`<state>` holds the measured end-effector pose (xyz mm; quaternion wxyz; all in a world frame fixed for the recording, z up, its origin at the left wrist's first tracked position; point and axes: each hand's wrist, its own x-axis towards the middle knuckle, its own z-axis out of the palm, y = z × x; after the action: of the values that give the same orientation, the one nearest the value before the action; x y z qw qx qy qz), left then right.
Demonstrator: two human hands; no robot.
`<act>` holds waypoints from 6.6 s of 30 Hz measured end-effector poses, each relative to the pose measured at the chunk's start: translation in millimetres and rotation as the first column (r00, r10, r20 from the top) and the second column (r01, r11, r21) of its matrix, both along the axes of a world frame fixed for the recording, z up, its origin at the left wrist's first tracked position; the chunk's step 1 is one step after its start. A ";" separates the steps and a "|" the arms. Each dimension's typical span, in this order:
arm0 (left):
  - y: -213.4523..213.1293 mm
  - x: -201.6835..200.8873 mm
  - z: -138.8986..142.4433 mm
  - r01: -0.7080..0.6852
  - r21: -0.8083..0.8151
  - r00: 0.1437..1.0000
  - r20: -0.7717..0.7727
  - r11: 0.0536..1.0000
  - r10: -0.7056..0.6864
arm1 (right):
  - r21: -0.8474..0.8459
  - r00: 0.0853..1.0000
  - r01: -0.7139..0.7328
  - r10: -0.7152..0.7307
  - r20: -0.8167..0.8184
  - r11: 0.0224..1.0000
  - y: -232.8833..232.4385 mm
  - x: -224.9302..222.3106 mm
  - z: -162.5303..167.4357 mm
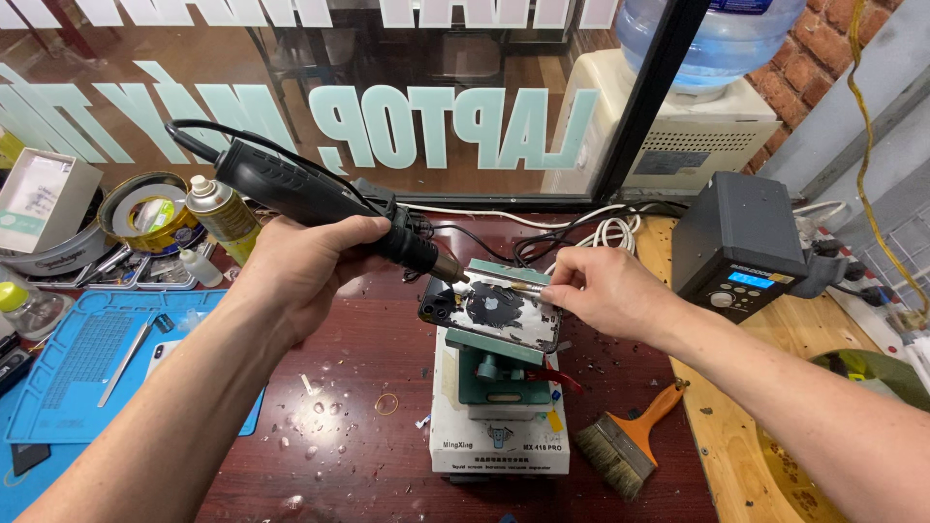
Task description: The person uses a hot air gun and a soldering iron to remove a black adhesive patch from the back of a smartphone. They then use a brush to clean the area and continue working on the internal components with the soldering iron.
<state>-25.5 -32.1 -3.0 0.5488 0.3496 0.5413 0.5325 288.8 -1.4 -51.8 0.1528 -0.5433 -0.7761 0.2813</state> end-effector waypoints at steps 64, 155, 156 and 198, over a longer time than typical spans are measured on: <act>-16.5 -17.7 4.7 0.063 -0.034 0.996 -0.056 0.997 -0.065 | 0.088 0.965 0.253 -0.258 0.047 0.963 -104.6 -38.3 11.4; 27.5 -5.1 -4.6 0.143 -0.041 0.990 0.019 0.989 -0.143 | 0.703 0.961 -0.135 -0.080 0.264 0.698 -41.8 2.5 18.8; 27.4 -6.7 -4.8 0.138 -0.042 0.990 0.014 0.990 -0.137 | 0.703 0.958 -0.098 -0.126 0.259 0.704 -41.6 1.2 17.9; 39.4 -11.2 -23.4 0.122 -0.106 0.985 0.131 0.987 -0.108 | 0.049 0.904 -0.353 0.327 0.277 0.934 70.4 21.7 17.7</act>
<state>-36.6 7.3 -26.4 0.6305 0.3147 0.5141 0.4890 310.5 69.0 -34.1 0.0230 -0.4238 -0.8853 0.1901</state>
